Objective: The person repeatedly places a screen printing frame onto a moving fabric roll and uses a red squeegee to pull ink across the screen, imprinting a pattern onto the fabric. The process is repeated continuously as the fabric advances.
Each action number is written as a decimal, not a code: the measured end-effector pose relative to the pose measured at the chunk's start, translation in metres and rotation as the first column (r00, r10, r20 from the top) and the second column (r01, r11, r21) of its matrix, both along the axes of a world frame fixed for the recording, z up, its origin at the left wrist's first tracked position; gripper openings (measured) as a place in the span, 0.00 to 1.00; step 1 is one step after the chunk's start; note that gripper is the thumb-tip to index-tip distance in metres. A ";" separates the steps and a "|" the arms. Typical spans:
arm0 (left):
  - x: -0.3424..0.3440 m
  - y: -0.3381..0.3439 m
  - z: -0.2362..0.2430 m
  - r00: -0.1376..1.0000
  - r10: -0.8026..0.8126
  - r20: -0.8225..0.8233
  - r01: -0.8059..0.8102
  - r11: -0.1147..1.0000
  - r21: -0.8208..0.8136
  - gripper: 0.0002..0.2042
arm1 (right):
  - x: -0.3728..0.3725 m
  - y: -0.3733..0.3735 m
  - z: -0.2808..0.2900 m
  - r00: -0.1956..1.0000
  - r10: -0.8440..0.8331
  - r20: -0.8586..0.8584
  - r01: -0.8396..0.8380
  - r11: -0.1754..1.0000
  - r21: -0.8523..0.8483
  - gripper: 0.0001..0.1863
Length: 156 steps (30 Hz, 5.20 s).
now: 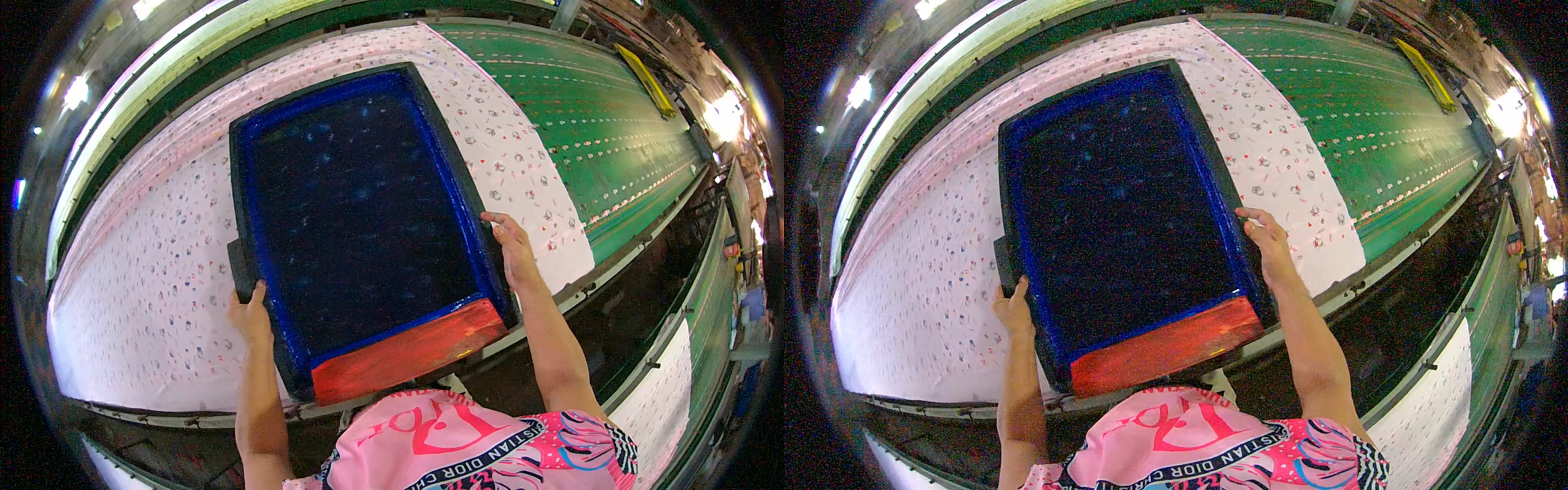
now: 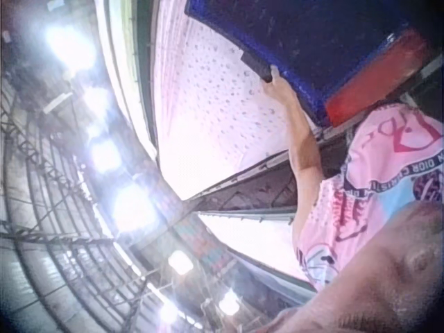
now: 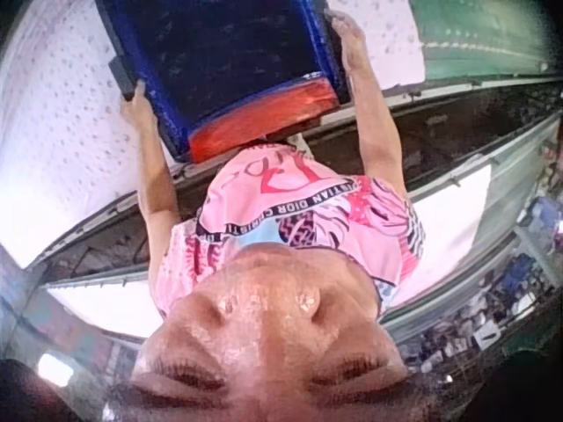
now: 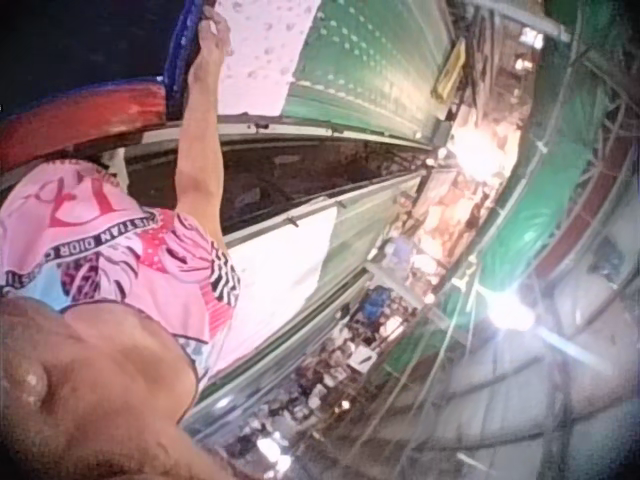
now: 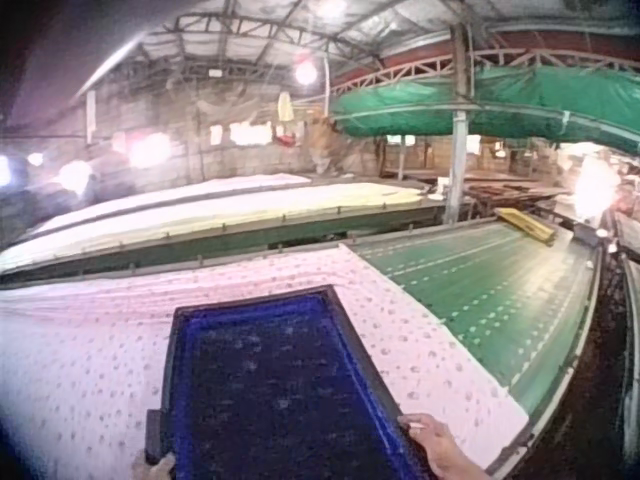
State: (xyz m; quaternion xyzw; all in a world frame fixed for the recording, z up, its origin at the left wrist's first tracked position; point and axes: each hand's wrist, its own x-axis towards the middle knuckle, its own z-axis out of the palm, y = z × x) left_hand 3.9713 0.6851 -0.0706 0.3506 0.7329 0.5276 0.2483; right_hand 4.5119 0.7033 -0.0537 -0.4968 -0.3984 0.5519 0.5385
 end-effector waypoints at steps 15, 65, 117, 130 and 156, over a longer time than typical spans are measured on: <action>0.079 0.008 -0.015 0.998 -0.026 -0.059 0.025 0.999 -0.019 0.13 | 0.092 0.004 -0.022 0.996 -0.026 -0.086 0.028 1.000 0.015 0.40; 0.040 0.106 -0.027 0.895 -0.374 -0.242 0.346 0.926 -0.150 0.26 | -0.105 -0.129 0.042 -0.065 0.180 0.982 -0.663 0.727 -0.177 0.30; 0.054 0.106 -0.015 0.709 -0.151 -0.689 0.038 0.983 -0.177 0.12 | -0.151 0.432 0.020 -0.185 0.082 0.979 -0.727 0.659 -0.192 0.17; 0.044 0.107 -0.028 0.697 -0.157 -0.699 0.136 0.987 -0.086 0.15 | -0.123 0.180 0.028 -0.185 0.144 0.972 -0.759 0.607 -0.235 0.15; 0.091 0.034 -0.048 0.930 -0.046 -0.365 -0.035 0.976 -0.214 0.27 | -0.072 -0.127 0.018 0.053 0.058 0.997 -0.793 0.609 0.007 0.29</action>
